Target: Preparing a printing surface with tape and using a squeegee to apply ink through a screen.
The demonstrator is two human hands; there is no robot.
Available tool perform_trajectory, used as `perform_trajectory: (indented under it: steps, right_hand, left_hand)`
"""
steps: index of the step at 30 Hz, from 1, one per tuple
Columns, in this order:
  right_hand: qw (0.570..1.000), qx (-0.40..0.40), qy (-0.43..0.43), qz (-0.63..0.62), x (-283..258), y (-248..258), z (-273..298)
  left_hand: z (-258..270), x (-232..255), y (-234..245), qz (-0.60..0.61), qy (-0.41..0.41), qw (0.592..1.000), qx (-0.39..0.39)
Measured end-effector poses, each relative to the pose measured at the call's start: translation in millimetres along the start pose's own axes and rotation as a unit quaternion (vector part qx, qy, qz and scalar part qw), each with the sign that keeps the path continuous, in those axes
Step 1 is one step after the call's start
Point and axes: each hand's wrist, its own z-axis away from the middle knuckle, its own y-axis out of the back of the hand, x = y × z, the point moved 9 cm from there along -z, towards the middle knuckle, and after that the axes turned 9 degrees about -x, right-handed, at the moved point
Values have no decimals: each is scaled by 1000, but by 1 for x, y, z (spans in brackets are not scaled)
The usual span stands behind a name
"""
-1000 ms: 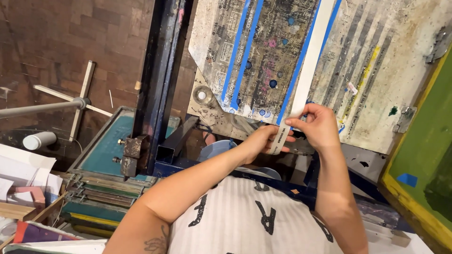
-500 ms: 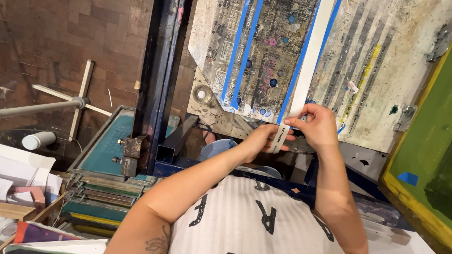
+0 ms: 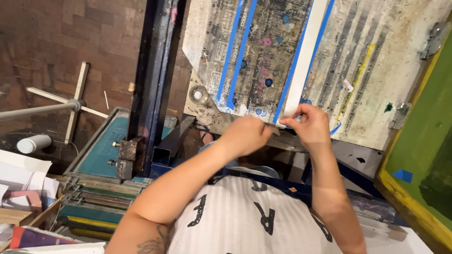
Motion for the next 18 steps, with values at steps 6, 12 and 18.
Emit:
perform_trajectory:
  steps: [6,12,18]
  right_hand:
    - [1000,19,2,7,6,0,-2]
    - [996,46,73,16,-36,6,19]
    - [997,54,52,3,-78,22,38]
  left_hand:
    - [-53,10,40,565,-141,812,51]
    - [-136,84,147,324,-283,902,44]
    - [-327,72,234,-21,-280,913,297]
